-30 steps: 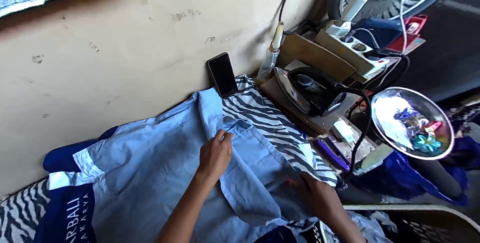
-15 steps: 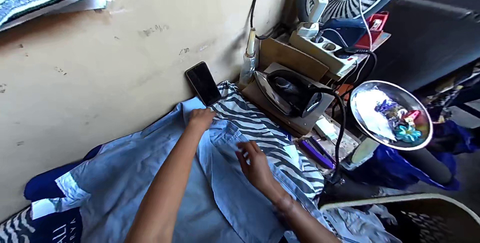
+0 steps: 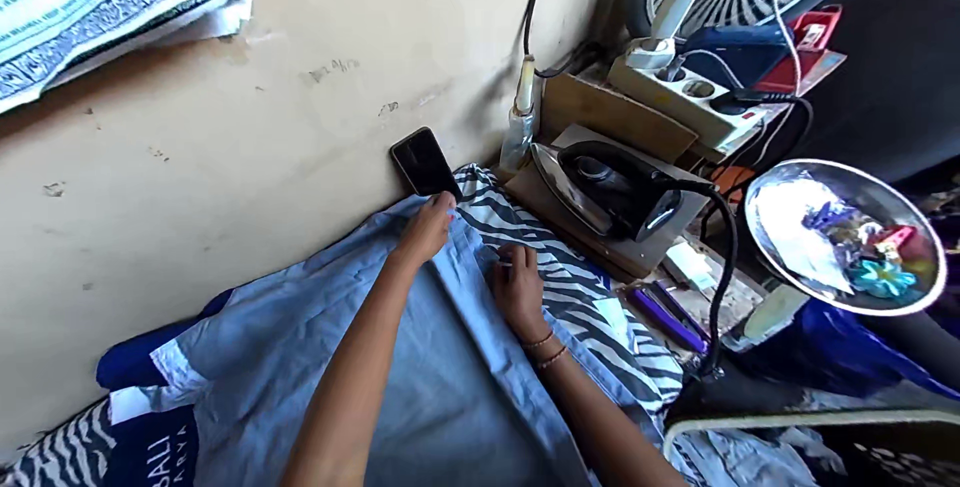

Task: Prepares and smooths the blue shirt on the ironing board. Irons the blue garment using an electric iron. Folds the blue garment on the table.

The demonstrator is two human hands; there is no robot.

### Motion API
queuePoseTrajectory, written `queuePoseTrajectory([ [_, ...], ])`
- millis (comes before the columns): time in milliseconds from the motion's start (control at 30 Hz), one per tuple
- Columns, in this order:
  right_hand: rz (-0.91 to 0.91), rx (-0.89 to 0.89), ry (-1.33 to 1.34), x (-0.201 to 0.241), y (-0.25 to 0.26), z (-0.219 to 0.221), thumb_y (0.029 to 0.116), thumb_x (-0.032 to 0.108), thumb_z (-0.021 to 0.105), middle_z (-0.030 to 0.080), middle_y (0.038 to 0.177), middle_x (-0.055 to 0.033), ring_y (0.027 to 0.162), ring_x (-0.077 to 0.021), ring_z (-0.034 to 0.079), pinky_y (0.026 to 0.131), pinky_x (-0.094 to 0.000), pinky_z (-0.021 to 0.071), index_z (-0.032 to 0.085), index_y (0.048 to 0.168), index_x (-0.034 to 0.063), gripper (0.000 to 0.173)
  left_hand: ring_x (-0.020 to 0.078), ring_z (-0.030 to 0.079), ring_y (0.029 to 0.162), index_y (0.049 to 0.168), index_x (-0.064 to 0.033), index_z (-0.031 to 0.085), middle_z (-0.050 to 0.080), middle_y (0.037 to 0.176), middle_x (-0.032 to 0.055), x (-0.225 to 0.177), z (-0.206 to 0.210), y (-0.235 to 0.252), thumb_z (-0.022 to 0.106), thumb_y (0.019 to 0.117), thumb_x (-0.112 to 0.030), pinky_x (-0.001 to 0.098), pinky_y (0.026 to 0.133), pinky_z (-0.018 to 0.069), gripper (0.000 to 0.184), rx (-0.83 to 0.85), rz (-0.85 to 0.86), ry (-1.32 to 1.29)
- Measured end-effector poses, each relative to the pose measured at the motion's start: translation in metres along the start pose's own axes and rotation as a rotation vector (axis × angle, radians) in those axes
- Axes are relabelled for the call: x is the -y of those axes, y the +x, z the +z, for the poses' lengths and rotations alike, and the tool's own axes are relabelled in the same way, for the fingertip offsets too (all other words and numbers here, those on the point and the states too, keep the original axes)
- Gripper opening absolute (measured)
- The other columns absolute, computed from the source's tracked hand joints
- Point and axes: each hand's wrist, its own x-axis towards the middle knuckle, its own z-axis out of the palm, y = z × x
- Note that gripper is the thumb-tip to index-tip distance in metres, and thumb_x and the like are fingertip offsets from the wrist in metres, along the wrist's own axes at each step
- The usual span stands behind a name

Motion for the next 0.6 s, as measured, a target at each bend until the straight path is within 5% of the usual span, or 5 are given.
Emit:
queuePoseTrajectory([
  [67,0.090,0.156,0.099,-0.004,-0.002,-0.027,0.1076,0.023,0.051,0.065,0.112,-0.0232,0.084,-0.0271,0.072,0.075,-0.0431,0.0636,0.058,0.126,-0.0083,0.037,0.0355,0.060,0.126,0.140,0.0038,0.049,0.056,0.141,0.0237,0.001,0.002,-0.030,0.056,0.1027,-0.006,0.0511,0.107,0.0499,0.039,-0.104,0.017,-0.233],
  [167,0.246,0.601,-0.200,0.013,-0.032,-0.098,0.1083,0.055,0.037,0.072,0.096,-0.0231,0.092,-0.0394,0.071,0.083,-0.0616,0.0546,0.068,0.112,-0.0037,0.066,0.0316,0.071,0.096,0.120,0.0055,0.065,0.070,0.110,0.0207,-0.006,0.008,-0.094,0.052,0.1011,-0.007,0.0483,0.086,0.0577,0.026,-0.289,-0.142,-0.106],
  [267,0.308,0.934,-0.335,0.024,-0.085,-0.130,0.0940,0.062,0.065,0.072,0.106,-0.0228,0.102,-0.0422,0.069,0.091,-0.0640,0.0525,0.069,0.121,-0.0003,0.068,0.0405,0.070,0.100,0.126,0.0005,0.067,0.069,0.114,0.0253,-0.012,0.020,-0.111,0.048,0.1026,-0.003,0.0548,0.089,0.0557,0.031,-0.127,-0.241,0.028],
  [467,0.108,0.637,-0.216,0.017,-0.141,-0.146,0.0961,0.020,0.071,0.070,0.093,-0.0163,0.083,-0.0316,0.071,0.076,-0.0520,0.0590,0.068,0.106,-0.0011,0.024,0.0449,0.055,0.125,0.126,-0.0129,0.071,0.048,0.152,0.0152,-0.032,0.038,-0.038,0.057,0.0978,0.005,0.0571,0.082,0.0551,0.036,0.281,0.110,0.375],
  [600,0.061,0.332,-0.271,0.008,-0.139,-0.174,0.0978,0.013,0.066,0.072,0.082,-0.0140,0.067,-0.0311,0.071,0.062,-0.0549,0.0585,0.069,0.109,-0.0004,0.018,0.0448,0.067,0.103,0.117,0.0014,0.070,0.060,0.134,0.0240,-0.044,0.028,-0.012,0.053,0.0995,0.003,0.0598,0.081,0.0559,0.025,0.189,0.066,0.300],
])
